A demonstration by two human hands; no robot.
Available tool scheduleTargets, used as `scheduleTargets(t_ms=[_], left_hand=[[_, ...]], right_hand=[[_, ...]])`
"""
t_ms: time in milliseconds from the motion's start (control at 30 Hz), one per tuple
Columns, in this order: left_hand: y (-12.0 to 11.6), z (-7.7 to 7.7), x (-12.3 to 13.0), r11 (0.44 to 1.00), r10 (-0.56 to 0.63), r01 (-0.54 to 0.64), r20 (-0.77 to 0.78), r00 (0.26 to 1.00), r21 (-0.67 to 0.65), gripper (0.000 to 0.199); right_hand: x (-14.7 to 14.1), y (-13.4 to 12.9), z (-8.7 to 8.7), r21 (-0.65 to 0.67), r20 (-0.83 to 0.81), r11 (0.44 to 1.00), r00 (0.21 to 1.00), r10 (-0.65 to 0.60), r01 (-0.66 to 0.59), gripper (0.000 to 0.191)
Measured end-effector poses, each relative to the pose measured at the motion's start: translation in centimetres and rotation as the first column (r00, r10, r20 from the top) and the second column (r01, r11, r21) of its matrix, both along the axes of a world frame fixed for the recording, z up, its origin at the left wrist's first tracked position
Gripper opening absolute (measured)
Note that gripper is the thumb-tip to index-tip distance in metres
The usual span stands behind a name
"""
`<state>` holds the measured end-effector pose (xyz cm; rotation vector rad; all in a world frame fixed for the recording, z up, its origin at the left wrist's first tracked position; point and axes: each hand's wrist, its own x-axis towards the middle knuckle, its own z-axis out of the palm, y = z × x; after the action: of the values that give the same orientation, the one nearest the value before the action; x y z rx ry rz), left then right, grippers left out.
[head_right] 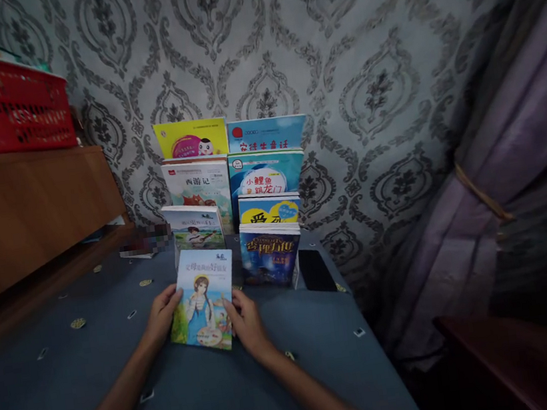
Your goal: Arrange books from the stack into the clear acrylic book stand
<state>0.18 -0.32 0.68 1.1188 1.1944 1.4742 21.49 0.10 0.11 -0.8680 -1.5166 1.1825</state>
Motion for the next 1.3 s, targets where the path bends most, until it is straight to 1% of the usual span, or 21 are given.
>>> scheduleTargets(t_ms=[100, 233, 433, 667, 967, 1133, 1300], left_hand=[[0.4, -0.2, -0.5, 0.999, 0.049, -0.049, 0.016, 0.999, -0.002, 0.067], [1.4, -0.3, -1.2, 0.995, 0.094, -0.096, 0.033, 0.995, 0.038, 0.066], [3.1, 0.4, -2.3, 0.987, 0.136, -0.138, 0.033, 0.990, 0.087, 0.065], [4.2, 1.6, -2.7, 0.983, 0.124, -0.127, 0.032, 0.992, 0.134, 0.061], [5.7, 3.2, -2.4, 0.967, 0.144, -0.149, 0.040, 0.989, 0.207, 0.056], [7.0, 4.0, -2.6, 0.961, 0.132, -0.136, 0.034, 0.991, 0.239, 0.056], [8.1, 4.9, -2.7, 0.957, 0.101, -0.098, 0.002, 0.995, 0.273, 0.052]], right_hand=[[-0.9, 0.8, -0.1, 0.013, -0.017, 1.000, 1.000, -0.014, 0.014, 0.042], [-1.8, 1.8, 0.3, 0.030, -0.024, 0.999, 1.000, -0.017, 0.018, 0.039], [-3.1, 3.2, 1.3, 0.043, -0.053, 0.999, 0.999, -0.009, 0.011, 0.035], [-3.5, 4.5, 2.2, 0.074, -0.116, 0.997, 0.993, -0.026, 0.035, 0.035], [-3.5, 5.5, 4.0, 0.104, -0.107, 0.992, 0.992, -0.066, 0.077, 0.038], [-3.4, 6.5, 5.3, 0.143, -0.089, 0.986, 0.993, -0.074, 0.087, 0.037], [-3.2, 7.5, 6.5, 0.174, -0.057, 0.982, 0.996, -0.066, 0.075, 0.033]])
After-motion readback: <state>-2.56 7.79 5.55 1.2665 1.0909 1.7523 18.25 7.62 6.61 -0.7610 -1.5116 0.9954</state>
